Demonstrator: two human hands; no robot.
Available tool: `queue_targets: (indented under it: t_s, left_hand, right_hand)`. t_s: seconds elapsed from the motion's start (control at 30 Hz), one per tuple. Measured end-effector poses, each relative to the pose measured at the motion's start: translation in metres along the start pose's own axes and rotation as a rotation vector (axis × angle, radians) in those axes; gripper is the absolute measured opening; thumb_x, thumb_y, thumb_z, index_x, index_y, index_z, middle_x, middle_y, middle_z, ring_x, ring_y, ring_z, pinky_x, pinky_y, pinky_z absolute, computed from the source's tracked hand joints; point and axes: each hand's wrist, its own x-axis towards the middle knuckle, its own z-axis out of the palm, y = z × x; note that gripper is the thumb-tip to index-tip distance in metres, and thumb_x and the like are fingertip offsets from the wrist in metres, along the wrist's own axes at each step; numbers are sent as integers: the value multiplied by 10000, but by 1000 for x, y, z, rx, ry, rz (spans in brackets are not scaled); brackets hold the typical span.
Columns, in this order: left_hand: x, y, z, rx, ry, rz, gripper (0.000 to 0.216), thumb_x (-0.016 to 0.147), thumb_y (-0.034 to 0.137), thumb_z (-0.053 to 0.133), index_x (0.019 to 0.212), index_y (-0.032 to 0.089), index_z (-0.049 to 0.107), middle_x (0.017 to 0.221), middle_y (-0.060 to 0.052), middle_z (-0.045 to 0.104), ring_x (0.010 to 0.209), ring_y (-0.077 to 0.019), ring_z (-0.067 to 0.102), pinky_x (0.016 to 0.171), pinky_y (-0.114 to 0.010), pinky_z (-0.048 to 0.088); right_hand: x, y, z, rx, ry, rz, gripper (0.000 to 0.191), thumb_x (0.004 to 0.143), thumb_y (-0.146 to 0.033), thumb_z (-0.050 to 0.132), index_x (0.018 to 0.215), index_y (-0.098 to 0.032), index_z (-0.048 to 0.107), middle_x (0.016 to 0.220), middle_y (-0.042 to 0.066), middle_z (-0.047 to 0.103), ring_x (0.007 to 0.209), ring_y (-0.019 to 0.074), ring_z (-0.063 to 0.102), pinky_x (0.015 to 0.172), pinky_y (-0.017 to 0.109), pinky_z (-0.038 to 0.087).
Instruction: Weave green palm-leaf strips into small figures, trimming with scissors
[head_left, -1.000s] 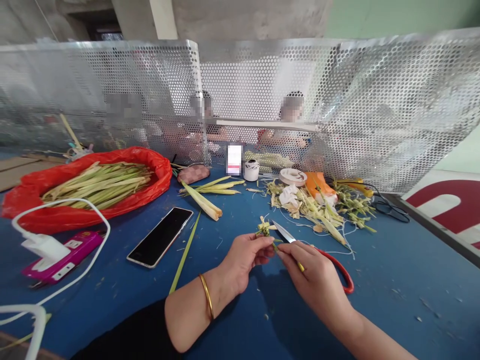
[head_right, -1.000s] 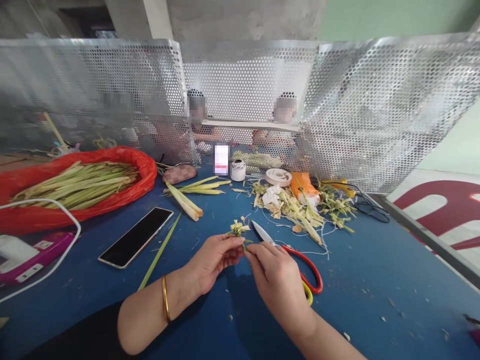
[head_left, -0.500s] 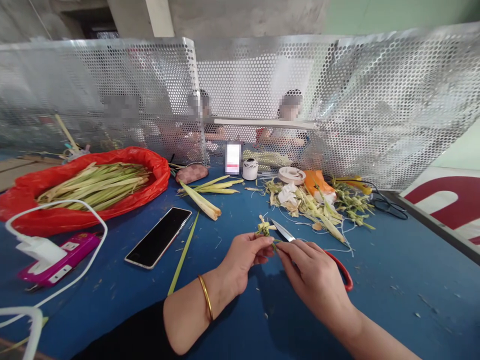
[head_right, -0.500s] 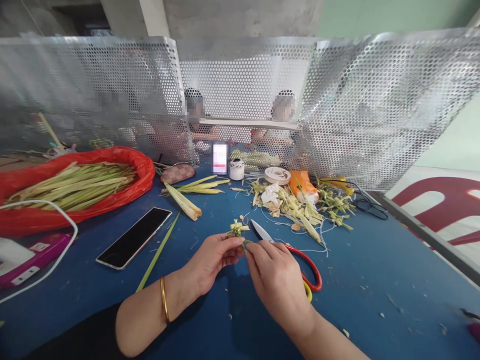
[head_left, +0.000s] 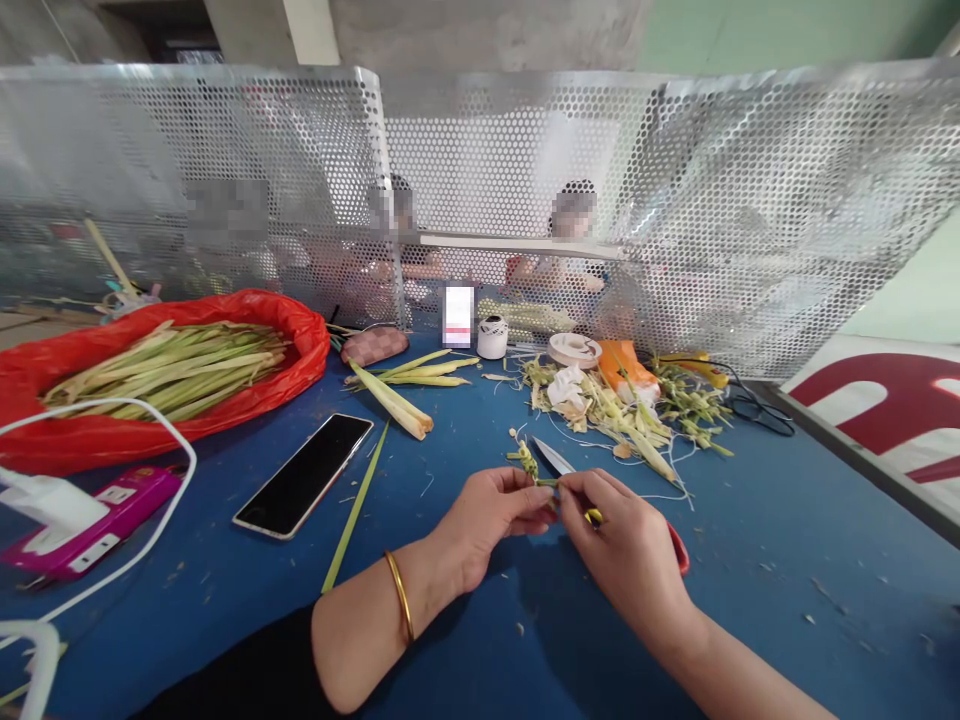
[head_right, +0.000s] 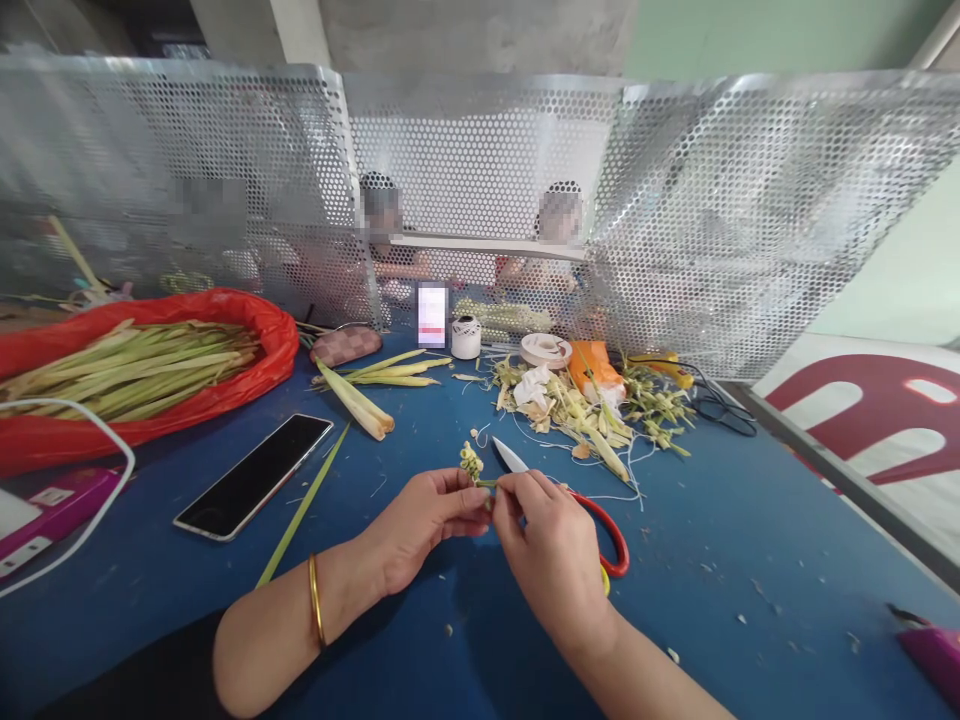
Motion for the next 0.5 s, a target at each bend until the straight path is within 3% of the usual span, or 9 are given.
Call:
queue_targets:
  t_s: [0.5]
  left_hand:
    - [1, 3, -3, -35, 89, -51, 180, 653, 194, 716, 810, 118, 673, 654, -12, 641, 579, -91, 578, 593, -215, 460]
  right_hand:
    - [0, 5, 6, -112, -10, -252, 199, 901, -130, 429, 782, -197, 574, 650, 7, 570, 590, 162, 529, 648, 297, 382]
